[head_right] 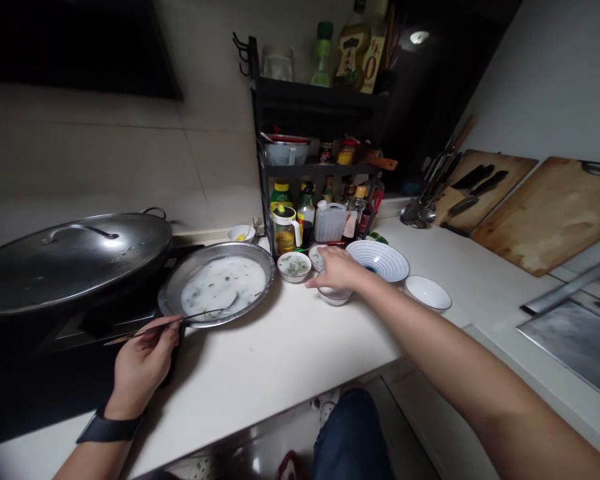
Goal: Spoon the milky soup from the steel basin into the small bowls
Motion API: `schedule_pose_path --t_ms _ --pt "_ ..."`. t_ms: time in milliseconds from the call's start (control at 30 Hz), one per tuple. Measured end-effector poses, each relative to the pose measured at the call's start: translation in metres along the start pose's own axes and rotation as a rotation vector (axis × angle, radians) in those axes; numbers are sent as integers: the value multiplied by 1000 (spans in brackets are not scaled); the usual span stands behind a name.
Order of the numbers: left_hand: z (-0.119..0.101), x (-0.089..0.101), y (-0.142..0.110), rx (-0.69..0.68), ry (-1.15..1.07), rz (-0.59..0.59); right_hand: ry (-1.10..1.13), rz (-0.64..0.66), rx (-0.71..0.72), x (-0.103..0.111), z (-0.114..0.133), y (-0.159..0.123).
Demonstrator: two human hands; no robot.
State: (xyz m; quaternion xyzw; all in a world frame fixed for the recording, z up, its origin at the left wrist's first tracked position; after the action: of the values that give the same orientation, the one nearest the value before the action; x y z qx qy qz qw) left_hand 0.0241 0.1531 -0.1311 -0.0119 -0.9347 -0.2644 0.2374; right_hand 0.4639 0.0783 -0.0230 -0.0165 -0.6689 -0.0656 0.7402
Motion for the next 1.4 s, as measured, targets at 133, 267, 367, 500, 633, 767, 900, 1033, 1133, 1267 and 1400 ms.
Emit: schedule_pose_path --t_ms 133,267,367,500,633,767,900,1033,1133,1267,1400 --pt "-3 0 0 12 -17 6 -96 113 -35 -30 42 53" --pt "-5 -1 -2 3 -46 16 -167 196 -73 -43 48 75" --pt "-6 -1 -2 -5 -61 14 -215 210 -79 -45 55 81" --pt "-10 0 -2 -16 -69 16 -235 215 -110 -48 62 84" --pt "-14 1 -2 -22 -84 16 -234 217 -121 -51 62 84" --pt "-15 0 -1 -15 -96 24 -235 189 -106 -53 61 81" --pt "-13 -1 -2 -11 -108 17 -238 169 -75 -56 63 77" --pt "-14 -1 -2 -9 -102 14 -235 151 -58 -52 65 72" --pt "-15 -2 -3 -9 -95 14 -228 152 -50 -44 66 67" --pt "-15 -2 -3 -2 -95 11 -179 188 -78 -32 66 58" --pt "-17 -3 -2 -10 -111 13 -141 181 -77 -19 67 51"
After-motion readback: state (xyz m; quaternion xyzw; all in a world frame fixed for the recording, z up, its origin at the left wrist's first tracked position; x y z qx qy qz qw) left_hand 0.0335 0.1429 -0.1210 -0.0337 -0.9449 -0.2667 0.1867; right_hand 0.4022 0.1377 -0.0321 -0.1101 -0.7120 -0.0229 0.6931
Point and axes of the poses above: each hand's wrist, its own y-axis towards the middle knuckle, its own x-axis out of the back of the hand, z = x × y, the point moved 4 cm from there along y, towards the middle knuckle, and after that the axes turned 1 degree about z, right-handed, at the moved point
